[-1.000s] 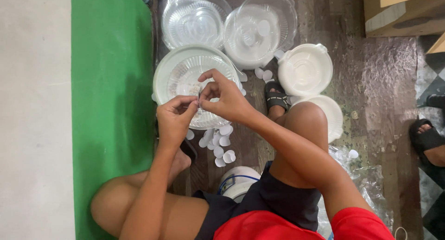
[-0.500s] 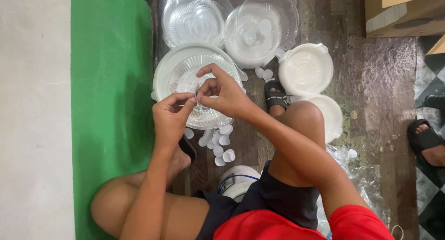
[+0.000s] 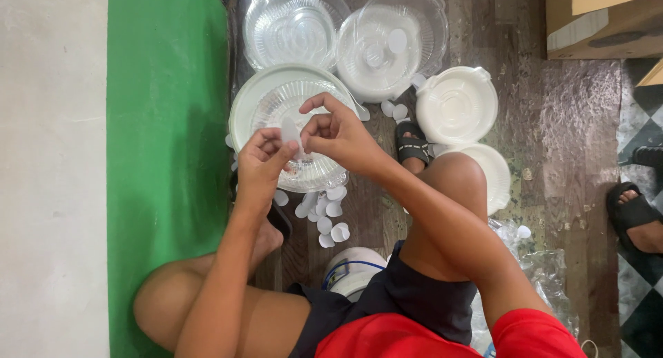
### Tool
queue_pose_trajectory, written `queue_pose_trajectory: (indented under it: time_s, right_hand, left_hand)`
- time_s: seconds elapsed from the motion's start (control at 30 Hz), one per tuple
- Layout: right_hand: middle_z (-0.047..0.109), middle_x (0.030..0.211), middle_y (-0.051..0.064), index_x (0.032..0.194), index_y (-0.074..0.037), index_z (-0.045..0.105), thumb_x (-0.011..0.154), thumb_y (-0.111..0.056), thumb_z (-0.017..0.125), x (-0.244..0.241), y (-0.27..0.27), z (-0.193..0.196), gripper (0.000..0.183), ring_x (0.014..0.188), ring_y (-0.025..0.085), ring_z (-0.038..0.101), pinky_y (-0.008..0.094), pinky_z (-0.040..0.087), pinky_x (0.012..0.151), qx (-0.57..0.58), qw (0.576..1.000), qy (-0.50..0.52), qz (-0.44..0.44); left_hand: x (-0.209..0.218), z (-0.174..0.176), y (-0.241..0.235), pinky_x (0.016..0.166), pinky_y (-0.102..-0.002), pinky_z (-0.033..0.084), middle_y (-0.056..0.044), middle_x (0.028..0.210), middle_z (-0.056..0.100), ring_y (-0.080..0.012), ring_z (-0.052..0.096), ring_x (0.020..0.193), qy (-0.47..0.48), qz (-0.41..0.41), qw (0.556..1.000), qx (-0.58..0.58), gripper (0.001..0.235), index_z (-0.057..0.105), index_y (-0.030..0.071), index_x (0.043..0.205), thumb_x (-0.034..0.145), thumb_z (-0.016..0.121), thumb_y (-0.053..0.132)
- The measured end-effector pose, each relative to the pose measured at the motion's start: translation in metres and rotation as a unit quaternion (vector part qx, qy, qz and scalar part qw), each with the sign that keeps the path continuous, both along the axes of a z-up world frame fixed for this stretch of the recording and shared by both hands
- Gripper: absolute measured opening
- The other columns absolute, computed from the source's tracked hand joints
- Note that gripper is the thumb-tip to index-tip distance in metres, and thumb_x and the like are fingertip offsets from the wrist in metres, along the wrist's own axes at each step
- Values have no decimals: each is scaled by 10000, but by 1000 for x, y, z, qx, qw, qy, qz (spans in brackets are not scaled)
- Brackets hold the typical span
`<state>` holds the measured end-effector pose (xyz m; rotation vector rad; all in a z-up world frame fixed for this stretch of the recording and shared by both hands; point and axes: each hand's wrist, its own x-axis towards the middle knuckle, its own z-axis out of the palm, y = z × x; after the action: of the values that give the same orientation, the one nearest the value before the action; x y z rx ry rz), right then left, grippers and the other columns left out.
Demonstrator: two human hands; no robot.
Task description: The person sits on the floor and assembles clear plastic plates by attaching small white circular pieces to the rim. They pick up the pieces, press them onto the plate edges, and stack the finished plates. The person also handles a sticker and places it on a plate.
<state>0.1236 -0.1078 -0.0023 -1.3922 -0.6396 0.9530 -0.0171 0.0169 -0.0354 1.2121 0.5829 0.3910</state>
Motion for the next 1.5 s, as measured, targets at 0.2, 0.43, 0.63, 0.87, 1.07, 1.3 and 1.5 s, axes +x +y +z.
queue_pose_trajectory:
  time_s: [0.2, 0.43, 0.63, 0.87, 1.07, 1.3, 1.5]
  right_hand:
    - [722, 868, 124, 1089, -40, 682, 954, -69, 582, 0, -2, 3, 170, 816, 172, 688, 341, 580, 827, -67, 997, -39, 13]
    - [732, 837, 106, 1025, -59, 762, 966, -77, 646, 1, -12, 12, 132, 822, 176, 720, 334, 582, 825, -53, 994, -101, 3]
    - [732, 797, 123, 1011, -22, 762, 895, -26, 761, 1, -15, 15, 116, 802, 191, 721, 377, 594, 813, -25, 980, -192, -47]
    - [721, 717, 86, 952, -42, 771, 921, -58, 757, 7, -20, 13, 38, 734, 126, 685, 315, 587, 781, -23, 983, -170, -72]
    - [737, 791, 98, 1023, 2, 767, 957, 2, 669, 14, -25, 19, 118, 786, 137, 724, 312, 594, 825, 26, 994, -101, -33]
    - [731, 765, 136, 1021, 43, 762, 942, 14, 706, 19, -27, 30, 101, 779, 151, 707, 312, 581, 806, 40, 994, -99, 3]
    - [734, 748, 136, 1020, 44, 771, 921, 19, 743, 18, -25, 23, 106, 751, 130, 695, 272, 566, 753, 43, 994, -103, 0]
  left_hand:
    - [8, -10, 0, 617, -195, 488, -3, 740, 634, -57, 568, 674, -17, 33, 996, 78, 245, 635, 73, 910, 878, 864, 154]
    - [16, -1, -6, 647, -214, 517, 9, 724, 625, -55, 597, 720, 4, 57, 988, 140, 266, 626, 95, 890, 898, 864, 213]
    - [26, 23, -14, 663, -215, 531, -28, 750, 700, -68, 647, 747, -53, 50, 991, 116, 201, 652, 95, 894, 896, 839, 170]
    - [33, 31, -15, 683, -225, 563, -32, 754, 717, -69, 657, 750, -68, 23, 995, 74, 172, 684, 87, 867, 916, 815, 189]
    - [36, 35, -13, 670, -213, 555, -68, 771, 721, -107, 686, 761, -62, -21, 998, 22, 168, 686, 73, 922, 984, 711, 227]
    - [39, 26, -14, 685, -223, 569, -63, 802, 710, -120, 697, 780, -65, -58, 996, -26, 198, 688, 53, 986, 978, 715, 248]
    - [37, 21, -14, 689, -228, 568, -72, 805, 705, -125, 698, 781, -68, -57, 996, -32, 228, 696, 41, 1011, 974, 727, 263]
